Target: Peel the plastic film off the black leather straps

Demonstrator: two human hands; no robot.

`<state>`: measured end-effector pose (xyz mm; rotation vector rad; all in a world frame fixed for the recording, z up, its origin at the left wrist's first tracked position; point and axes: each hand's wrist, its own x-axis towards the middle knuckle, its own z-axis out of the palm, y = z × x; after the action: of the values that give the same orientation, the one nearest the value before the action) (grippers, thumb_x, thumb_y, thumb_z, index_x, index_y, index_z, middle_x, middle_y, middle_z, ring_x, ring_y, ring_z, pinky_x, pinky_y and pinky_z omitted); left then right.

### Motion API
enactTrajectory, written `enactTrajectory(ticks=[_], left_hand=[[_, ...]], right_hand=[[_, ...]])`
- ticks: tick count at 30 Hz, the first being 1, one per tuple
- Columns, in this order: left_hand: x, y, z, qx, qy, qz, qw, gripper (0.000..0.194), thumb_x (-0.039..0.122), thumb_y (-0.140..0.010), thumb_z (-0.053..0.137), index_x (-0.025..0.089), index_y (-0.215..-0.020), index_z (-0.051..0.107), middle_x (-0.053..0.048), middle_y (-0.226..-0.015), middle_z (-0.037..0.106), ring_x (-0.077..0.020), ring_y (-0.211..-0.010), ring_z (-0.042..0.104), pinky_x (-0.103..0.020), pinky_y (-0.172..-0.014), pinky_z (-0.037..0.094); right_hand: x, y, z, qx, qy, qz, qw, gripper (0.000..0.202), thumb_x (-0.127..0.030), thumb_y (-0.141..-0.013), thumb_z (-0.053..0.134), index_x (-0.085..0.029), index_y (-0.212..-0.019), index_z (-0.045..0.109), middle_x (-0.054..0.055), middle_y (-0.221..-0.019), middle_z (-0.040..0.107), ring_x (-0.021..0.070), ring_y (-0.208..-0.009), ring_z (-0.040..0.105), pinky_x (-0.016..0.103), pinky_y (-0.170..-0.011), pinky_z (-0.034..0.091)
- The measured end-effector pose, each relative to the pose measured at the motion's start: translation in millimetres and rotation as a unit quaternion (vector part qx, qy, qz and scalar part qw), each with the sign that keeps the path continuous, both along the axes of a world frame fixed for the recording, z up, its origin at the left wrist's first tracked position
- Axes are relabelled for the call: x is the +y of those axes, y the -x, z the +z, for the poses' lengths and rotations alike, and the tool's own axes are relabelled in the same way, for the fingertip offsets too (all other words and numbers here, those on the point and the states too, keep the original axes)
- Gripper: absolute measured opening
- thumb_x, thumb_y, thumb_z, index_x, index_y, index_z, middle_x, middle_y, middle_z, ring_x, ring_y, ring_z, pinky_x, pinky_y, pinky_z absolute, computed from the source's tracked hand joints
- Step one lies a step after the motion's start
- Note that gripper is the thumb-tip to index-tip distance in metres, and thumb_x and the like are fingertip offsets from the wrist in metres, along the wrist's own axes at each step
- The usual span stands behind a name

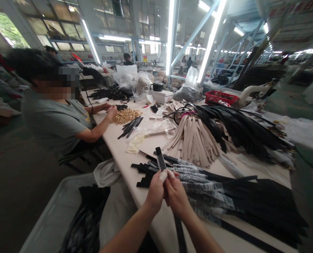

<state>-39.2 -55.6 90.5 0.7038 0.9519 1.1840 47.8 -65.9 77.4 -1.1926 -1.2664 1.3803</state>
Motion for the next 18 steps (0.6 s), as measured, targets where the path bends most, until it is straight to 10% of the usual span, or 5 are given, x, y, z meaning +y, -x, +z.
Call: enactTrajectory(ticks=[7,13,18], left_hand=[[34,24,23.8,-0.027,-0.085,-0.005,0.996,0.032,0.047,-0.091,0.056,0.016,-0.089,0.063,-0.005,-0.074,0.067,-0.0159,-0.064,0.062,-0.025,-0.059,0.045],[36,14,27.7,0.066,-0.147,-0.006,0.987,0.032,0.047,-0.092,0.056,0.018,-0.078,0.061,0.0,-0.064,0.057,-0.0132,-0.06,0.052,-0.024,-0.062,0.042],[34,11,30.0,0.096,-0.161,0.0,0.982,0.031,0.047,-0.091,0.057,0.018,-0.083,0.065,0.0,-0.065,0.059,-0.0142,-0.059,0.051,-0.026,-0.061,0.04]], right_hand=[[-8,-13,-6.9,-0.01,0.011,0.05,0.999,0.041,-0.052,-0.099,0.041,-0.017,-0.086,0.057,-0.003,-0.056,0.057,0.009,-0.04,0.047,0.02,-0.038,0.034],[48,-38,64.1,-0.091,-0.161,0.003,0.983,0.037,-0.037,-0.092,0.057,-0.02,-0.123,0.064,0.009,-0.12,0.066,0.0208,-0.105,0.063,0.033,-0.088,0.051],[86,-37,111.4,-0.267,-0.308,0.086,0.909,0.018,-0.024,-0.09,0.061,-0.018,-0.083,0.076,0.004,-0.085,0.072,0.0153,-0.079,0.063,0.03,-0.08,0.048]])
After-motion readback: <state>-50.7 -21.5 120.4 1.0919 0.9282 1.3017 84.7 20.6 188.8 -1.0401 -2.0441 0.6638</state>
